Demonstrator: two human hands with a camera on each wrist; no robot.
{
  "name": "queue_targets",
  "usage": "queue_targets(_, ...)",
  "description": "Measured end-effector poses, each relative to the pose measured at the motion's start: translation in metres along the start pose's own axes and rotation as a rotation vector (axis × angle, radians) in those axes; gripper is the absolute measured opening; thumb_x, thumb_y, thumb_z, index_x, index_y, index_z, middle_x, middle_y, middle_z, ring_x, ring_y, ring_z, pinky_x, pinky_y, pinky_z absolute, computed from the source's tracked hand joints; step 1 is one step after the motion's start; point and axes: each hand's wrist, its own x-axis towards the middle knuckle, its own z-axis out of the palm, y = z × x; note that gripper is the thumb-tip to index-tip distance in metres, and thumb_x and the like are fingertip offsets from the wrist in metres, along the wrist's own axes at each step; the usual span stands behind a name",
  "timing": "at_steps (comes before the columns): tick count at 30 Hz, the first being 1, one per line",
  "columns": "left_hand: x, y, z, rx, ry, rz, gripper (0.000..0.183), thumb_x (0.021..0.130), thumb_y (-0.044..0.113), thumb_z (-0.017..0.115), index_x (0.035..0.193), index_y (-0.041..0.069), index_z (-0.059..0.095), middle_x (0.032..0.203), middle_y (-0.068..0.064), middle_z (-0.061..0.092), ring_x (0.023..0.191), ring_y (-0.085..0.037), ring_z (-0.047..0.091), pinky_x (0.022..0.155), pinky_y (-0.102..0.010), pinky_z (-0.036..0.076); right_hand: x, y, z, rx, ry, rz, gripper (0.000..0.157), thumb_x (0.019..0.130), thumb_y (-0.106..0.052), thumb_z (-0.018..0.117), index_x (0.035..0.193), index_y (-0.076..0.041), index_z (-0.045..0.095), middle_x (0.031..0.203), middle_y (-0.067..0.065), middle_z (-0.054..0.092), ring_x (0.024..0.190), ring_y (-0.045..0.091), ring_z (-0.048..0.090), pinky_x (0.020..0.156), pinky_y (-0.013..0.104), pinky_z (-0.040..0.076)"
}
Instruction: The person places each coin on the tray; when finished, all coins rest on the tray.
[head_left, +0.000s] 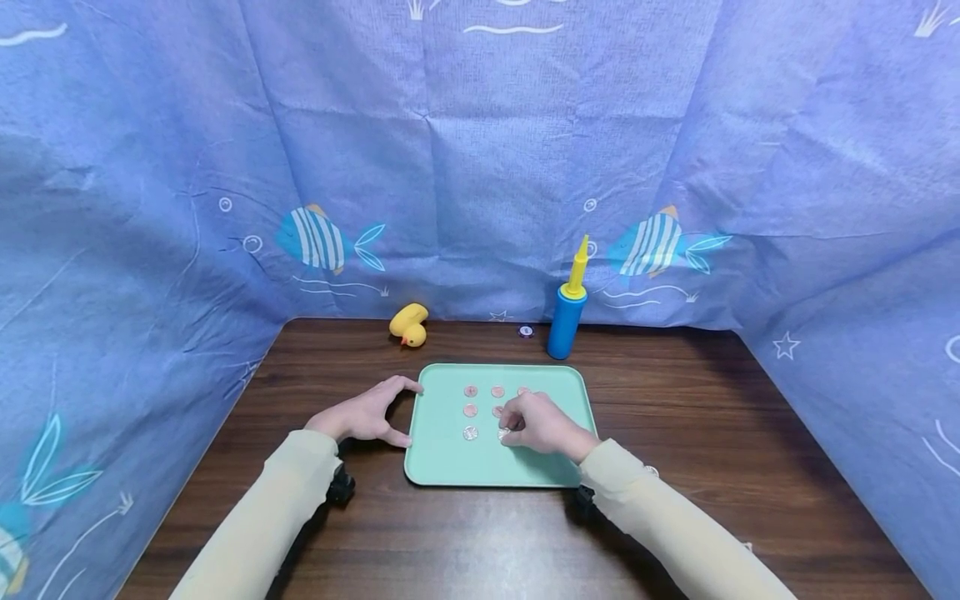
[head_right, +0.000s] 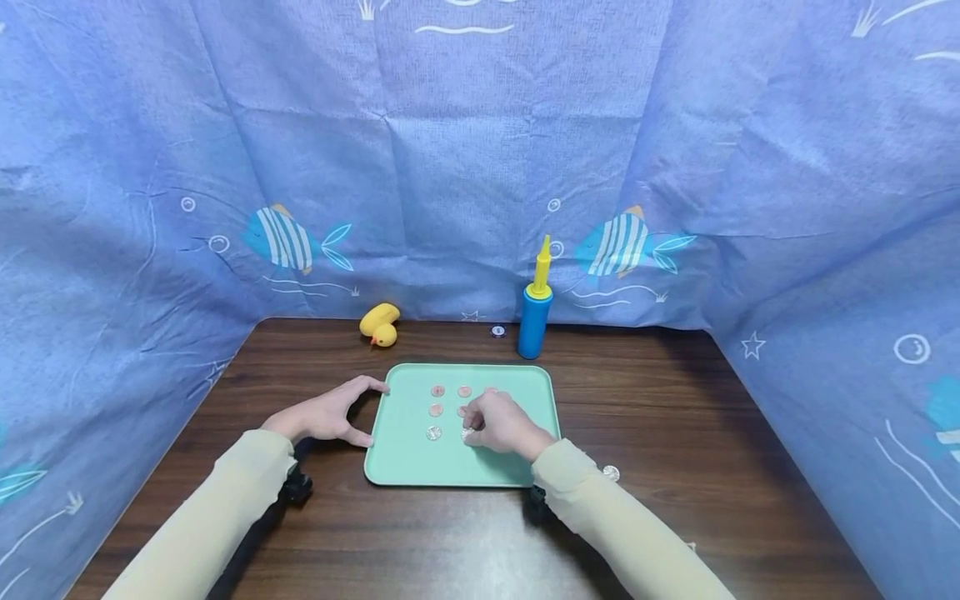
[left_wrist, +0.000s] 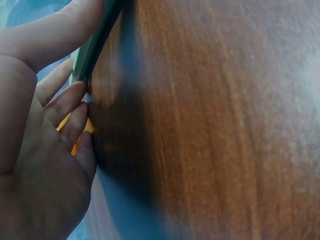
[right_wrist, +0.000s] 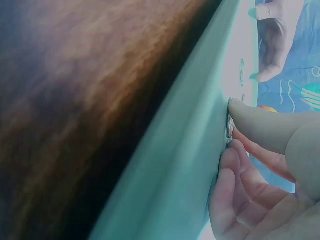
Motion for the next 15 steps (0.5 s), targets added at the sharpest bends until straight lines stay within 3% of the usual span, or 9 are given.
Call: queue_targets(15,-0.0008,-0.0021,0.001,0.012,0.015,0.013,0.089,0.083,0.039,0.091,0.154,0.013,0.044,0.161,-0.012,0.039,0.154,-0.035,0.03,0.122,-0.059,0.027,0.0003,-0.0078,0.0051,-0.025,0.056,0.059,0.018,0.082,-0.015,0.092,0.08,-0.014,0.075,0.082,-0.004,0.068,0.078,0.01,0.059,0.071,0.03,0.053)
